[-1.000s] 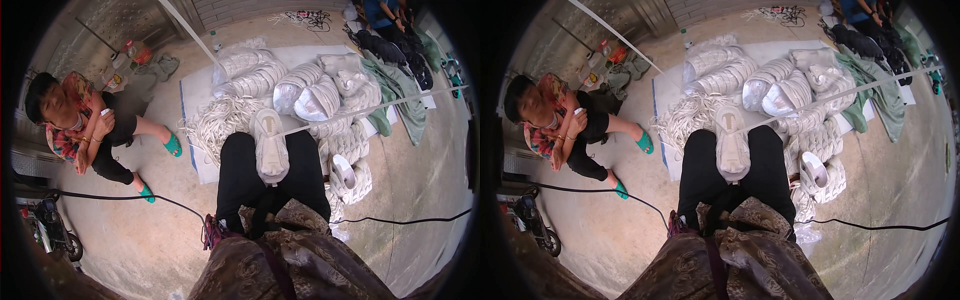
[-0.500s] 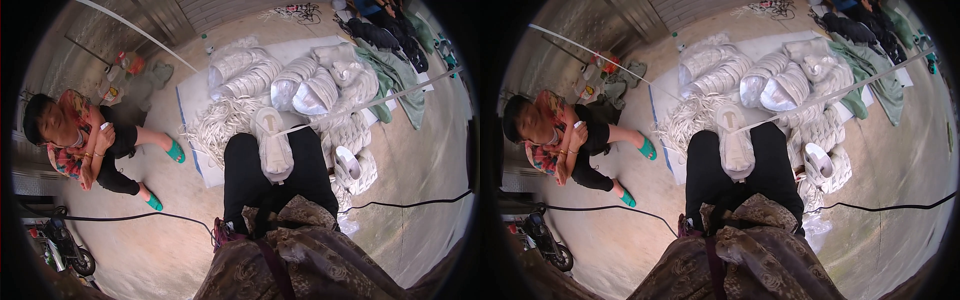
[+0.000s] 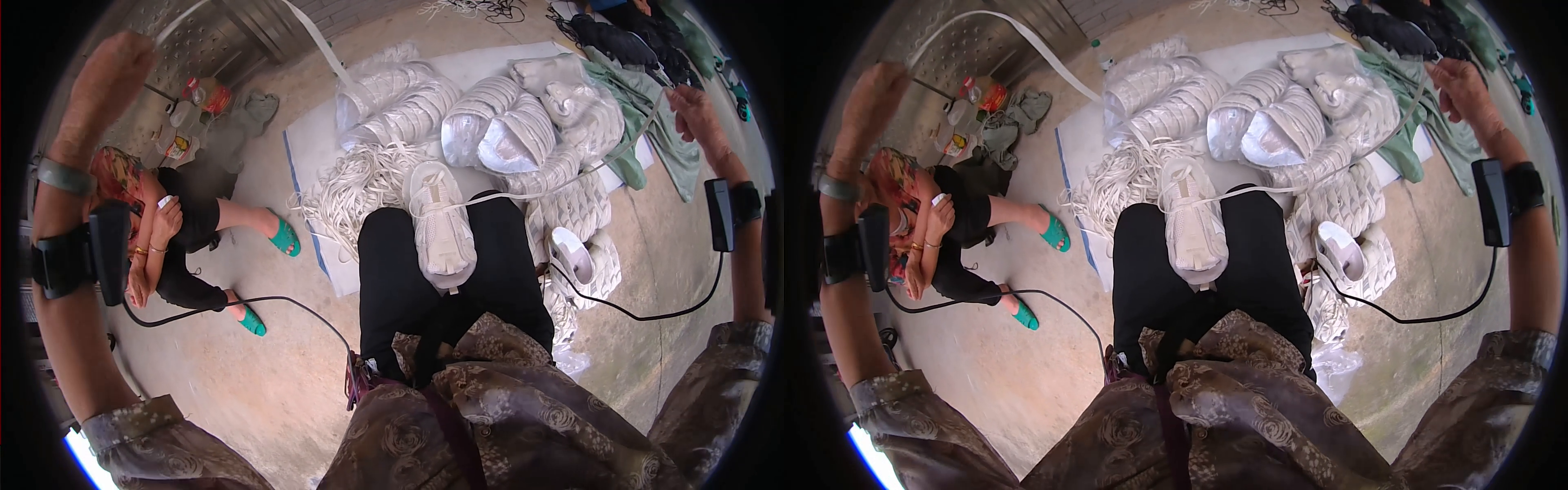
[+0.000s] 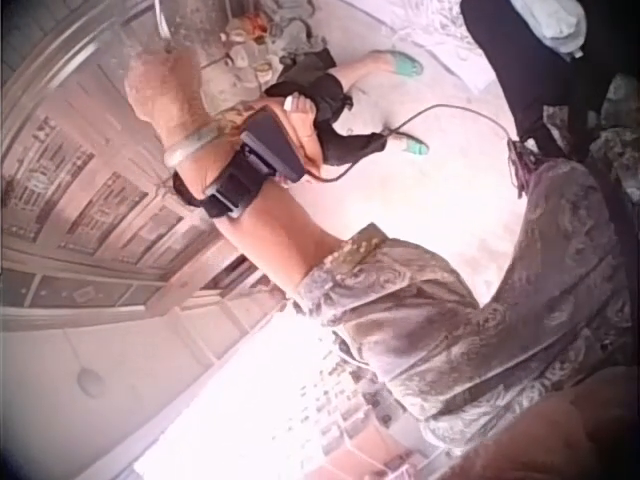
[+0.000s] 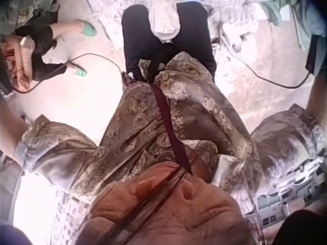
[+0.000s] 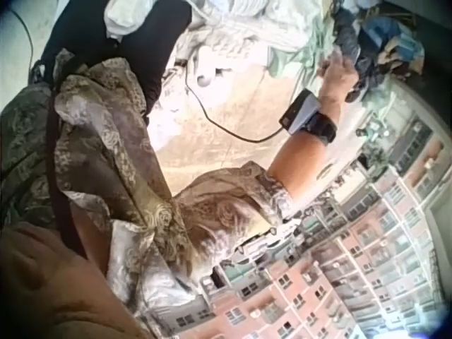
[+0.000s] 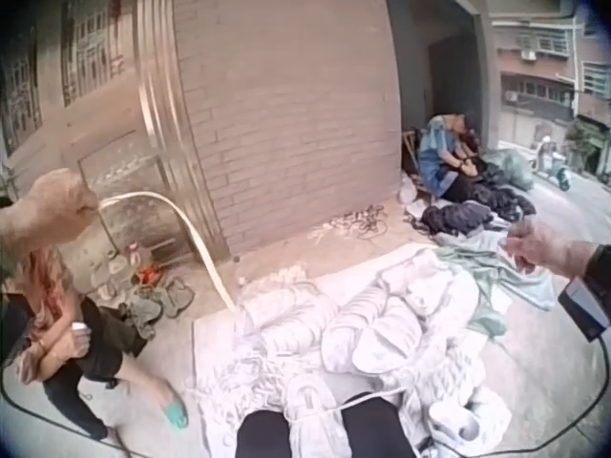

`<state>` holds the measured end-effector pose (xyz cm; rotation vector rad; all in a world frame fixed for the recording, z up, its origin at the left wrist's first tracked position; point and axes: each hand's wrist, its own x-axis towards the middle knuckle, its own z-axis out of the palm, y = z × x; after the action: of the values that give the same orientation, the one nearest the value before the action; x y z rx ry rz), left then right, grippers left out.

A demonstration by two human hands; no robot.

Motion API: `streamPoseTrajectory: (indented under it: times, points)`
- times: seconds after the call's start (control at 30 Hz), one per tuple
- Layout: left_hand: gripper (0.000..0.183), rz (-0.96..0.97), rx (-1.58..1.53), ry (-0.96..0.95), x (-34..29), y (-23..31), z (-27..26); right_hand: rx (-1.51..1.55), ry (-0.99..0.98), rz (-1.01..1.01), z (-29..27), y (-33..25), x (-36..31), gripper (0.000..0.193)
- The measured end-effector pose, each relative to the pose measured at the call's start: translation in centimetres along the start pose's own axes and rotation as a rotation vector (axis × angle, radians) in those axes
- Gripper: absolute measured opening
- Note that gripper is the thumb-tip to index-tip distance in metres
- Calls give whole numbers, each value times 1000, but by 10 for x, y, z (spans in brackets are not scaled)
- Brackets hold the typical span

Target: Lacing white sneakers from a large pile of components.

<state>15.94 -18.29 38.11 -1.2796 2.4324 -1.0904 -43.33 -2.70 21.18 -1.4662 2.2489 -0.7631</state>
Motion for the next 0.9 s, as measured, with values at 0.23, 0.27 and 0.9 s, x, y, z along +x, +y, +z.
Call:
streamPoseTrajectory:
  times: [0.23,0.27,0.9]
  points:
    - [26,3,-1488,-1267,-110,265,125,997,-663,455,238,-8,-155,26]
    - [26,-6,-1725,-1381,-127,279,135,1114,-700,456,254,-19,-158,24]
    - [22,-1286,-2478,831,-268,137,232,966,-301,270,347,-35,-132,12]
